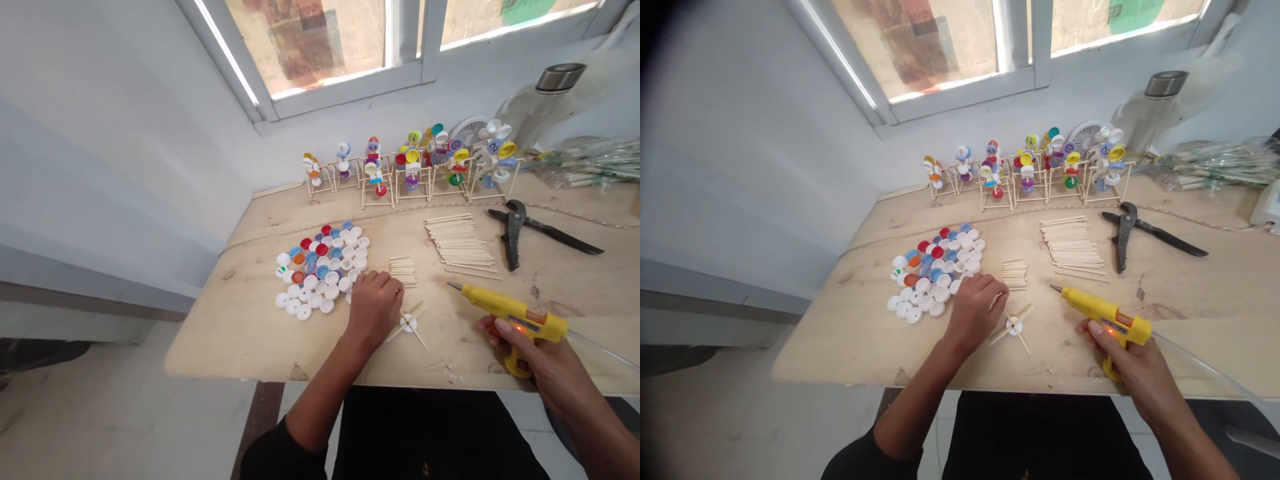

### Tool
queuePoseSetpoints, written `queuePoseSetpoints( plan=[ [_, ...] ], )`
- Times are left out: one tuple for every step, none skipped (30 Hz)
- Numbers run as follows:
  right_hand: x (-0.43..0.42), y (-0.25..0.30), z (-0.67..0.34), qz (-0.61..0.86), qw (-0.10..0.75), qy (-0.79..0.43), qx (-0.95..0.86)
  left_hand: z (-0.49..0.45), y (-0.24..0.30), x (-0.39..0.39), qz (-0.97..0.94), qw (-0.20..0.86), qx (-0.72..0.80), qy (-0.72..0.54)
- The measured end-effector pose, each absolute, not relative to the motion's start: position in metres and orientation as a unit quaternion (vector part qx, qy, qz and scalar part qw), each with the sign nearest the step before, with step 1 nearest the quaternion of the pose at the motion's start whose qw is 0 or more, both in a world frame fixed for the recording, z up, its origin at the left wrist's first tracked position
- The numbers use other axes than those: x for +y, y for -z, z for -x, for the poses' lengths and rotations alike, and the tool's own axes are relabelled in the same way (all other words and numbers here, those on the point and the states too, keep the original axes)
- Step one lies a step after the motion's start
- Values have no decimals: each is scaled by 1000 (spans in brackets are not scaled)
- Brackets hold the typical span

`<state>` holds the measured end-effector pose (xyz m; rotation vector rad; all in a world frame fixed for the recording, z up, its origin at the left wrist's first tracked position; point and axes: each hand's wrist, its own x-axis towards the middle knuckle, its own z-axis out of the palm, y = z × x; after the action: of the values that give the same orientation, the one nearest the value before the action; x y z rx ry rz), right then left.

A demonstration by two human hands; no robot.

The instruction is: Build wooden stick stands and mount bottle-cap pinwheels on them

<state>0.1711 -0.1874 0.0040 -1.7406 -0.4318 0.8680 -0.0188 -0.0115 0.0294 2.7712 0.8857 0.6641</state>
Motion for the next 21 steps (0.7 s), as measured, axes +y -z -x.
queuePoseSetpoints(
  plan=[
    [-188, -2, -171, 737, 541, -361, -181, 12, -30, -8, -935, 65, 286, -198],
    [-188, -1, -171, 741, 536, -361, -182, 6, -29, -5, -944, 51, 276, -175],
    [-189, 1, -172, 743, 530, -363, -186, 1, -28, -3, -951, 36, 268, -153],
    [-190, 2, -173, 745, 524, -366, -191, -3, -27, -1, -956, 23, 262, -133],
    [-191, 4, -174, 747, 517, -370, -195, -7, -25, 0, -959, 10, 259, -115],
    [-192, 5, -175, 749, 510, -375, -197, -10, -24, 1, -961, -1, 257, -99],
    [-193, 7, -176, 749, 505, -379, -197, -13, -23, 2, -963, -10, 257, -85],
    [-193, 8, -177, 749, 503, -384, -194, -15, -22, 2, -963, -18, 257, -72],
    [-194, 9, -178, 748, 503, -389, -190, -16, -21, 3, -964, -24, 258, -61],
    [-195, 9, -178, 745, 504, -396, -183, -17, -21, 3, -964, -28, 259, -52],
    [-195, 10, -178, 742, 506, -403, -176, -18, -21, 3, -964, -31, 259, -45],
    [-195, 10, -177, 738, 510, -408, -169, -18, -21, 3, -964, -31, 260, -40],
    [-195, 11, -177, 735, 513, -412, -163, -18, -22, 4, -965, -28, 259, -37],
    [-195, 11, -176, 733, 515, -415, -160, -19, -22, 4, -966, -22, 257, -34],
    [-195, 11, -175, 731, 516, -417, -160, -19, -22, 4, -967, -13, 253, -31],
    [-195, 11, -175, 730, 516, -417, -163, -19, -23, 4, -968, -2, 250, -28],
    [-194, 11, -175, 731, 515, -416, -165, -18, -24, 5, -969, 9, 246, -26],
    [-194, 11, -174, 732, 512, -417, -168, -18, -26, 5, -969, 22, 243, -27],
    [-194, 11, -175, 732, 510, -419, -169, -17, -28, 5, -969, 37, 244, -33],
    [-194, 10, -175, 732, 510, -420, -168, -15, -31, 5, -965, 57, 251, -45],
    [-195, 10, -175, 731, 511, -420, -166, -12, -35, 5, -959, 84, 264, -64]
  ],
)
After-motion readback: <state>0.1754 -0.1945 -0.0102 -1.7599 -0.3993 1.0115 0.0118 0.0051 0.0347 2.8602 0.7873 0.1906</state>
